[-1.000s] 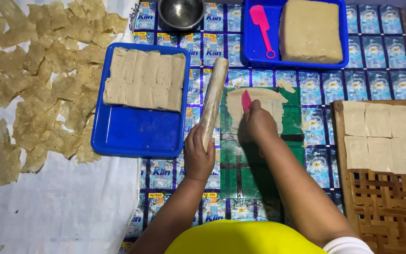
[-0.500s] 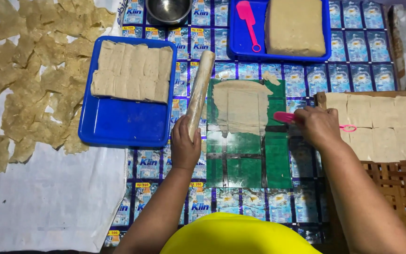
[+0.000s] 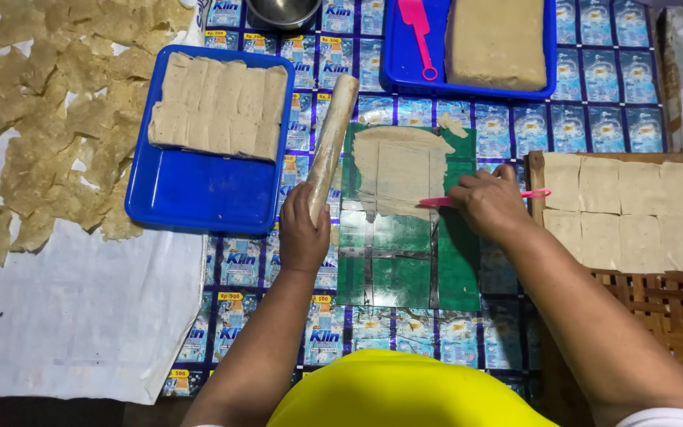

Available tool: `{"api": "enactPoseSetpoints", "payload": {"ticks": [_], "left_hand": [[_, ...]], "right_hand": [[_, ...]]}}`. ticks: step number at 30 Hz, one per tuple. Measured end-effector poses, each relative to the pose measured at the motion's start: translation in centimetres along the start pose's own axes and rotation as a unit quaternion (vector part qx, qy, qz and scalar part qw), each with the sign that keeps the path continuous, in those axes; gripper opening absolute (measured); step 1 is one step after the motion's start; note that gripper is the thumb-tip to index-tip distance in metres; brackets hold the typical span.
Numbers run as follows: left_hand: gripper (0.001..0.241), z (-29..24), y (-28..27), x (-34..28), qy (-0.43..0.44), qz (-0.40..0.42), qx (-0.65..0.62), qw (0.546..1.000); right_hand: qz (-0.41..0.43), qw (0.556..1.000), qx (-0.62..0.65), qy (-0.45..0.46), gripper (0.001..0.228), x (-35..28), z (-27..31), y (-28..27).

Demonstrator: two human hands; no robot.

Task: Rolling out dough into thin sheets and cutting them into square pieces for wrappers.

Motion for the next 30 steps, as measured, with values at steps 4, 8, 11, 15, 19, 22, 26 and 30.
{"api": "enactPoseSetpoints", "payload": {"ticks": [4,8,11,15,19,22,26,30], "left_hand": [[0.045,0.0,0.0,0.0,0.01,-0.006,-0.006,1.0],[0.044,0.1,0.0,-0.1,0.017,-0.013,0.0,1.0],[0.044,0.0,-0.1,0.1,0.017,-0.013,-0.002,1.0],[0.044,0.0,0.0,0.1,0.017,-0.009,-0.002,1.0],[0.044,0.3,0.1,-0.1,0.02,-0.008,0.001,1.0],[0.044,0.2,0.0,0.1,0.024,-0.01,-0.001,1.0],[0.044,0.3,0.1,0.1,0.016,-0.007,-0.001,1.0],[0.043,0.0,0.1,0.2,0.016,-0.006,0.001,1.0]], "right_hand": [[-0.016,1.0,0.013,-0.016,0.019,1.5,2.2,-2.4],[-0.042,0.998,0.038,-0.023,0.018,3.3,4.4,-3.7],[-0.043,0.996,0.068,-0.03,0.019,4.8,6.4,-4.1],[-0.053,0.994,0.093,-0.033,0.012,6.4,8.7,-4.1],[-0.052,0.993,0.103,-0.024,0.015,6.1,8.2,-4.1],[-0.037,0.994,0.107,-0.006,0.021,4.9,4.3,-4.9],[0.032,0.997,-0.023,0.067,0.009,1.6,-3.7,0.3],[0.056,0.992,-0.05,0.097,0.01,-0.2,-8.2,3.0]]}}
Point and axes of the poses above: each hand's wrist, its own x-axis towards the middle knuckle, its own y-axis out of the palm, z = x × y, the point moved 8 cm from there along x, towards the middle knuckle, and after that the axes turned 15 degrees about -x, right-handed, at the moved point
